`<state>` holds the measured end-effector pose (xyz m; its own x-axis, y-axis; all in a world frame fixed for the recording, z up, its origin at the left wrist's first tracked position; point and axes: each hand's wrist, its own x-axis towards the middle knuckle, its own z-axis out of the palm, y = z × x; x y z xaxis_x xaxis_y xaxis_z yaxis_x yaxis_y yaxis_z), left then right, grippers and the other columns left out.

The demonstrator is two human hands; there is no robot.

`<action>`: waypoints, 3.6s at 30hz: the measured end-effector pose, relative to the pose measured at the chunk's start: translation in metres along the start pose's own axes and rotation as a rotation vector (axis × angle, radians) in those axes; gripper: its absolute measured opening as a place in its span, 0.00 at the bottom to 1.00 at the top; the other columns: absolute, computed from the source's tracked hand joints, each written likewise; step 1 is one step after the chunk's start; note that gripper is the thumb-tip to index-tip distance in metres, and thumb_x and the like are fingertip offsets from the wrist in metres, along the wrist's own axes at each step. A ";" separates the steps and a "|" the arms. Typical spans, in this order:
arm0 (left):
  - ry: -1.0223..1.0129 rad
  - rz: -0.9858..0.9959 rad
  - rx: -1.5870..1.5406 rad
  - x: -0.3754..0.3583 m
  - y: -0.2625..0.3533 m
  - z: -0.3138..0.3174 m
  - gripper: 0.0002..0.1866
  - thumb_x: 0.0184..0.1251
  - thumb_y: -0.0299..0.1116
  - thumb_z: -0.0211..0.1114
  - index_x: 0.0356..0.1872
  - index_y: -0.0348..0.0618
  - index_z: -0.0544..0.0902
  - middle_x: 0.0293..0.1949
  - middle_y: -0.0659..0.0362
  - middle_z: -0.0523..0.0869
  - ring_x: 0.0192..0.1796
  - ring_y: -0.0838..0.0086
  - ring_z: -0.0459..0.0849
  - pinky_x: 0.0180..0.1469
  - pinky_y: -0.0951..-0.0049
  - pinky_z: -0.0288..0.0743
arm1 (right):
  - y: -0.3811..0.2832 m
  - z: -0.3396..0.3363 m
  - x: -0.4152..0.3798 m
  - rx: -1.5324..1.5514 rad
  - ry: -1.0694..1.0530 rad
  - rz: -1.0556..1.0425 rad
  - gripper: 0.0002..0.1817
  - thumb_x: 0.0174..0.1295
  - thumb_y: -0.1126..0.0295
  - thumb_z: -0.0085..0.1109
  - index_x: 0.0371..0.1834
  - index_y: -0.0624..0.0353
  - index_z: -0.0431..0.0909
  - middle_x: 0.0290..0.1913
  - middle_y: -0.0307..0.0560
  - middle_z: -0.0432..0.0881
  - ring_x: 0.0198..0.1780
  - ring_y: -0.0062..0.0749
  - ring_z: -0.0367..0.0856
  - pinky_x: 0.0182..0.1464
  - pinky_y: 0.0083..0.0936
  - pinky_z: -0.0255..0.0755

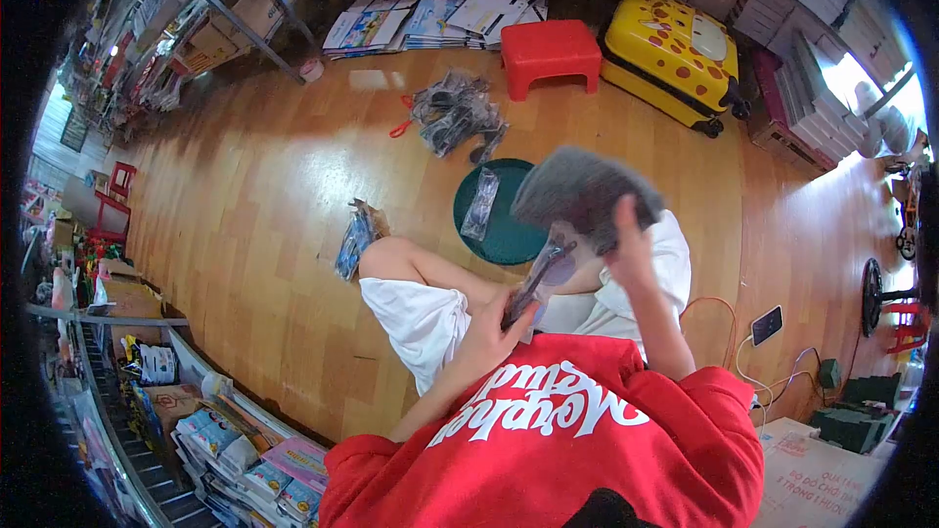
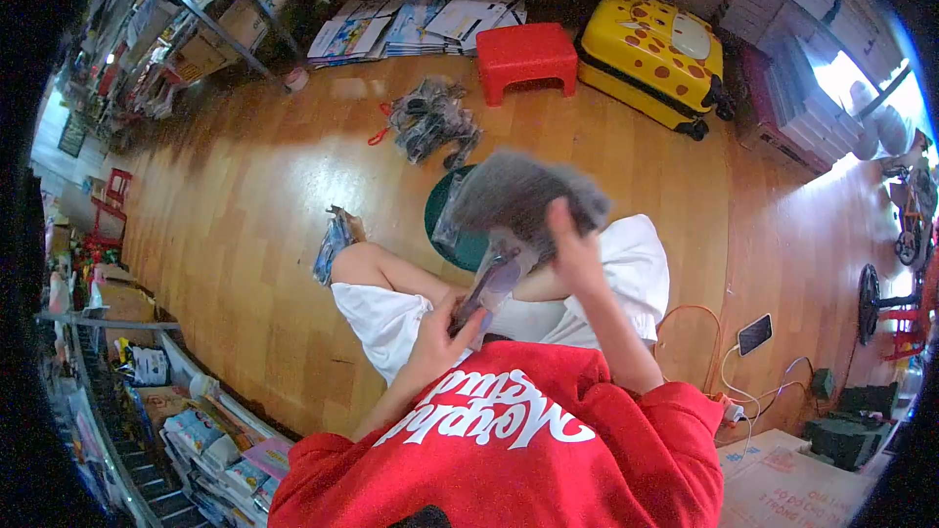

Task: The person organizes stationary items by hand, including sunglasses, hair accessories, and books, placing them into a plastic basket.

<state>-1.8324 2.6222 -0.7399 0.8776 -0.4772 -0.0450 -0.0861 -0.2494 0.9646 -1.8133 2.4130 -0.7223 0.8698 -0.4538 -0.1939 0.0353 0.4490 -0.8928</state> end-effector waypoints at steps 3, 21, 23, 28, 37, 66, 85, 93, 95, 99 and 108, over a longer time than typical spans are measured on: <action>0.016 -0.093 -0.019 0.001 -0.010 -0.002 0.11 0.61 0.32 0.62 0.39 0.34 0.75 0.20 0.55 0.78 0.22 0.76 0.76 0.25 0.75 0.66 | -0.010 -0.035 0.013 0.228 -0.209 -0.253 0.38 0.58 0.46 0.55 0.65 0.60 0.58 0.64 0.48 0.64 0.64 0.39 0.63 0.64 0.36 0.58; 0.200 0.134 -0.025 0.022 0.005 0.001 0.17 0.53 0.28 0.62 0.44 0.33 0.72 0.30 0.49 0.82 0.31 0.65 0.82 0.33 0.70 0.73 | 0.016 0.038 -0.011 -0.817 -0.607 -0.807 0.37 0.53 0.77 0.45 0.70 0.64 0.46 0.72 0.61 0.39 0.73 0.56 0.35 0.70 0.44 0.35; 0.287 0.301 0.065 0.030 -0.007 -0.006 0.18 0.54 0.28 0.62 0.46 0.34 0.71 0.31 0.48 0.82 0.31 0.60 0.83 0.34 0.67 0.74 | 0.029 0.046 -0.034 -0.728 -0.687 -0.769 0.38 0.52 0.79 0.45 0.70 0.65 0.46 0.72 0.62 0.39 0.73 0.56 0.36 0.70 0.45 0.35; 0.206 0.233 0.167 0.027 0.006 -0.004 0.19 0.54 0.28 0.62 0.48 0.34 0.71 0.30 0.45 0.81 0.32 0.51 0.83 0.32 0.63 0.74 | 0.030 0.054 -0.031 -0.705 -0.481 -0.775 0.37 0.56 0.78 0.45 0.70 0.66 0.44 0.72 0.65 0.39 0.73 0.58 0.36 0.70 0.43 0.34; 0.253 0.230 0.197 0.036 0.005 -0.019 0.20 0.54 0.27 0.61 0.49 0.34 0.70 0.31 0.42 0.80 0.32 0.50 0.82 0.33 0.63 0.74 | 0.035 0.066 -0.050 -0.740 -0.538 -0.738 0.34 0.56 0.84 0.42 0.69 0.65 0.46 0.72 0.61 0.40 0.74 0.49 0.37 0.71 0.34 0.35; 0.237 0.235 0.272 0.030 0.004 -0.019 0.30 0.54 0.28 0.63 0.58 0.36 0.62 0.34 0.38 0.79 0.36 0.41 0.79 0.34 0.54 0.73 | 0.020 0.091 -0.017 -0.695 -0.418 -0.592 0.36 0.62 0.75 0.45 0.70 0.68 0.39 0.72 0.62 0.37 0.73 0.50 0.36 0.70 0.31 0.38; 0.023 0.224 -0.299 0.073 0.029 -0.059 0.19 0.73 0.35 0.45 0.54 0.30 0.74 0.53 0.51 0.78 0.56 0.72 0.73 0.60 0.76 0.62 | 0.007 0.048 -0.013 -0.166 -0.473 0.420 0.17 0.54 0.67 0.64 0.41 0.68 0.76 0.36 0.41 0.80 0.37 0.18 0.77 0.40 0.17 0.70; 0.264 0.140 -0.416 0.082 0.022 -0.055 0.19 0.74 0.37 0.45 0.49 0.30 0.77 0.41 0.52 0.83 0.47 0.73 0.79 0.51 0.76 0.71 | 0.014 0.037 -0.037 0.033 -0.530 0.548 0.24 0.64 0.59 0.52 0.57 0.63 0.66 0.54 0.49 0.75 0.54 0.29 0.75 0.56 0.28 0.69; 0.288 0.207 -0.336 0.086 0.019 -0.058 0.19 0.74 0.37 0.44 0.48 0.31 0.77 0.40 0.53 0.82 0.46 0.73 0.80 0.49 0.76 0.72 | 0.015 0.040 -0.036 0.384 -0.525 0.508 0.29 0.67 0.53 0.43 0.63 0.62 0.59 0.62 0.48 0.67 0.62 0.31 0.67 0.63 0.30 0.61; 0.307 0.345 -0.128 0.085 0.024 -0.027 0.20 0.74 0.38 0.43 0.53 0.30 0.74 0.56 0.49 0.76 0.59 0.67 0.73 0.61 0.71 0.63 | 0.020 0.044 -0.012 0.481 -0.454 0.401 0.34 0.69 0.46 0.31 0.70 0.60 0.48 0.70 0.43 0.55 0.70 0.32 0.54 0.71 0.29 0.46; 0.412 0.222 -0.462 0.099 0.012 -0.020 0.22 0.71 0.31 0.46 0.62 0.31 0.64 0.62 0.51 0.69 0.60 0.70 0.70 0.63 0.74 0.59 | 0.004 0.064 -0.048 0.004 -0.710 -0.008 0.33 0.60 0.73 0.41 0.70 0.66 0.45 0.74 0.44 0.40 0.74 0.29 0.35 0.70 0.24 0.29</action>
<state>-1.7375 2.5887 -0.7275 0.9790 -0.0906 0.1826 -0.1552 0.2494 0.9559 -1.8234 2.4858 -0.6902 0.9801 0.1536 0.1253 0.0433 0.4513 -0.8913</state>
